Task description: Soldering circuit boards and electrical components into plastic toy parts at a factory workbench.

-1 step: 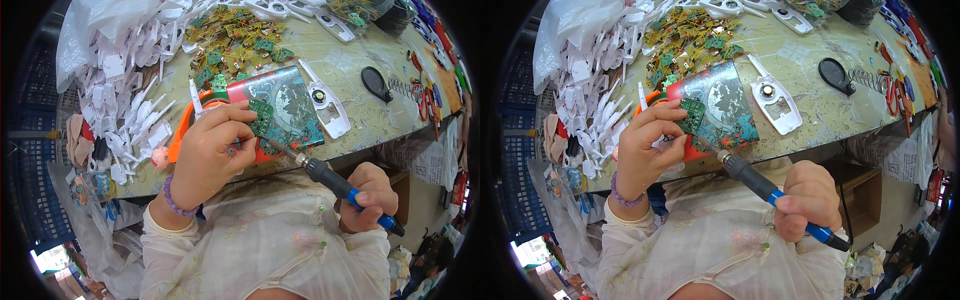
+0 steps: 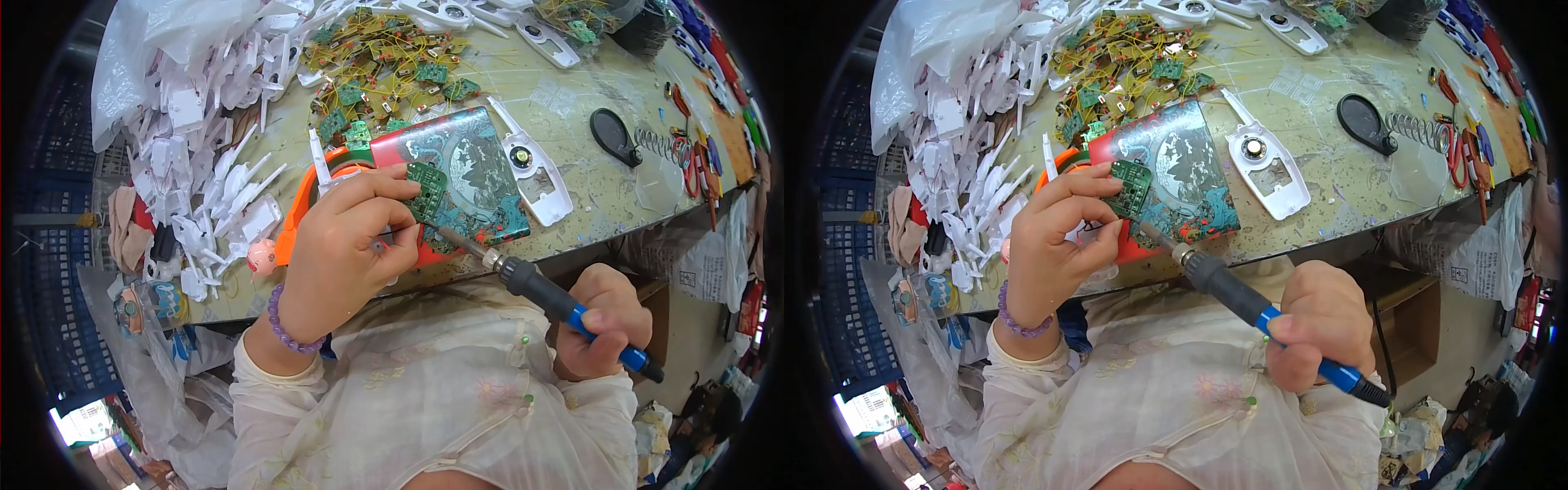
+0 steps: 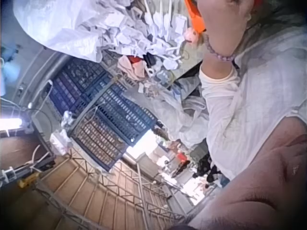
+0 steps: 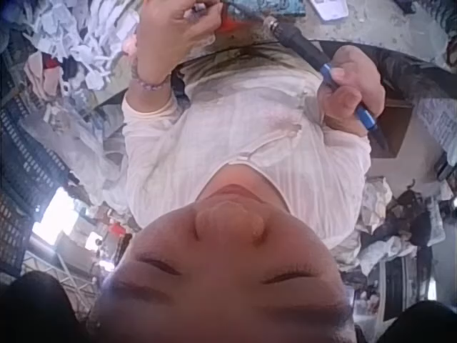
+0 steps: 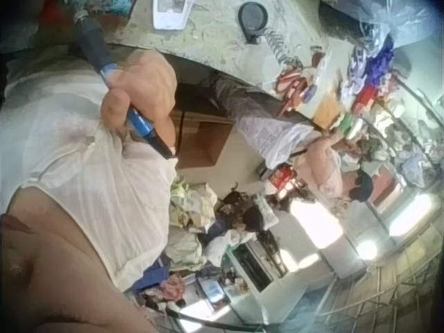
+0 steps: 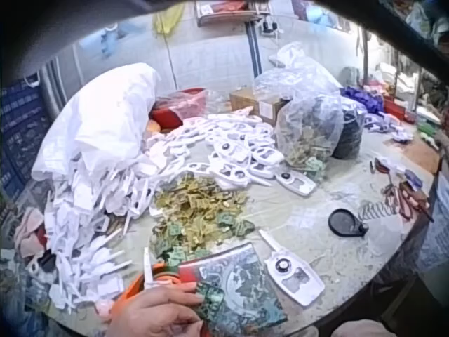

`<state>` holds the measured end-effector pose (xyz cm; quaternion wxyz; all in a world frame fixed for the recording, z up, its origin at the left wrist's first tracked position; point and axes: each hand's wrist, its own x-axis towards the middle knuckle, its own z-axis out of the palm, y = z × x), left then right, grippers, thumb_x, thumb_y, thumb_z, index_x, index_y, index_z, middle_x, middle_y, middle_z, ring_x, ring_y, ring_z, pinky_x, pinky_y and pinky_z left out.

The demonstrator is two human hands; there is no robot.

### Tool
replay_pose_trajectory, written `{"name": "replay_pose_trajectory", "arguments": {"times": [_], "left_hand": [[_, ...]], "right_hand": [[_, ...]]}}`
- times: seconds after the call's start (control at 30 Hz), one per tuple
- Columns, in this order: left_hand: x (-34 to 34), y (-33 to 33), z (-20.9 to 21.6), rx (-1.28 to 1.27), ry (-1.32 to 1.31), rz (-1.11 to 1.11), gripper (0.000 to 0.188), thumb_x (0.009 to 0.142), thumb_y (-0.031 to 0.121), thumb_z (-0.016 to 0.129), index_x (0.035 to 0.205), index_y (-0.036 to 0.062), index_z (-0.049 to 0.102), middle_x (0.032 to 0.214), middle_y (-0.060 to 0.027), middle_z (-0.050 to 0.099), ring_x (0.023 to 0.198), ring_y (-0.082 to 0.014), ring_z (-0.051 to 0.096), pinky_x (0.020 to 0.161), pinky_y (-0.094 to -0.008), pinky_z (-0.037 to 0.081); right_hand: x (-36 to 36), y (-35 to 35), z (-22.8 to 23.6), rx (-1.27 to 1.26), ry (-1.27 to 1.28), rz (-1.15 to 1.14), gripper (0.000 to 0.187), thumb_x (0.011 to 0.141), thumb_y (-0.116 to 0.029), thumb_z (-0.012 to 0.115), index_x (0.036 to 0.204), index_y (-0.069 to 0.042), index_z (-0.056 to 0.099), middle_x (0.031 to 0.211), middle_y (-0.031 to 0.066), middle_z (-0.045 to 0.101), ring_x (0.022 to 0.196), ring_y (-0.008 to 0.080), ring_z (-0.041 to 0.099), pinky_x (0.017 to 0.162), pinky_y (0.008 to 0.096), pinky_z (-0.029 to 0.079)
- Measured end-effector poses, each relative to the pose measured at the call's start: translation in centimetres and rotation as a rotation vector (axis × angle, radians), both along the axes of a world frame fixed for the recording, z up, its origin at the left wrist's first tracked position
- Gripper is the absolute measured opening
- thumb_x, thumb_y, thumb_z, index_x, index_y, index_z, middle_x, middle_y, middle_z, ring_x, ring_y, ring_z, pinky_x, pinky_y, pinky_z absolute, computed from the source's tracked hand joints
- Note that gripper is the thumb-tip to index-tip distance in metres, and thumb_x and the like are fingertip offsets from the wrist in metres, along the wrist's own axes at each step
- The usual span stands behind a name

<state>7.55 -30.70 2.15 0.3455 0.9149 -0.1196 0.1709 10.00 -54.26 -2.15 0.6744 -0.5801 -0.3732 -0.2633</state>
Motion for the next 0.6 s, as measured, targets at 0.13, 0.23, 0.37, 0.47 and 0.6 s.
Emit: {"name": "replay_pose_trajectory", "arguments": {"times": [0.13, 0.23, 0.37, 0.47, 0.6], "left_hand": [[-0.1, 0.0, -0.1, 0.012, -0.014, 0.003, 0.012, 0.066, -0.004, 0.068, 0.073, -0.0014, 0.059, 0.094, -0.0111, 0.064, 0.1, -0.0283, 0.062, 0.078, -0.0343, 0.052], [-0.2, 0.0, -0.2, 0.005, -0.013, 0.002, 0.012, 0.066, -0.004, 0.068, 0.074, -0.0015, 0.059, 0.095, -0.011, 0.064, 0.1, -0.0284, 0.062, 0.078, -0.0341, 0.052], [-0.2, 0.0, -0.2, 0.006, -0.012, -0.001, 0.011, 0.066, -0.004, 0.067, 0.073, -0.0013, 0.059, 0.095, -0.0107, 0.064, 0.099, -0.0278, 0.062, 0.078, -0.0343, 0.052], [0.0, 0.1, -0.2, 0.01, -0.007, -0.004, 0.01, 0.067, -0.003, 0.067, 0.073, -0.001, 0.059, 0.095, -0.0104, 0.064, 0.099, -0.0271, 0.062, 0.079, -0.0344, 0.051], [-0.1, 0.2, 0.1, 0.001, 0.013, -0.003, 0.01, 0.066, -0.003, 0.067, 0.072, -0.0006, 0.059, 0.095, -0.0101, 0.064, 0.099, -0.0268, 0.062, 0.08, -0.0345, 0.051]], "right_hand": [[-0.2, 0.0, 0.9, 0.06, 0.22, -0.014, 0.016, 0.087, -0.019, 0.053, 0.079, -0.005, 0.054, 0.052, 0.0024, 0.045, 0.038, 0.0123, 0.036, 0.037, 0.0278, 0.027], [-0.4, -0.1, 1.5, 0.025, 0.322, -0.023, 0.019, 0.088, -0.021, 0.052, 0.077, -0.005, 0.052, 0.053, 0.0029, 0.044, 0.04, 0.0122, 0.037, 0.038, 0.0276, 0.027], [-0.6, -0.4, 1.5, 0.026, 0.391, 0.027, 0.02, 0.089, -0.022, 0.051, 0.077, -0.006, 0.051, 0.053, 0.0028, 0.041, 0.04, 0.0115, 0.034, 0.038, 0.0278, 0.026], [-0.7, -0.2, 0.9, 0.081, 0.344, -0.019, 0.018, 0.09, -0.022, 0.05, 0.081, -0.006, 0.049, 0.054, 0.0023, 0.039, 0.041, 0.0105, 0.032, 0.039, 0.0276, 0.024], [-0.6, -0.6, 1.0, 0.147, 0.328, -0.066, 0.025, 0.094, -0.029, 0.047, 0.08, -0.009, 0.043, 0.059, 0.0012, 0.041, 0.044, 0.0104, 0.032, 0.043, 0.0258, 0.025]]}}
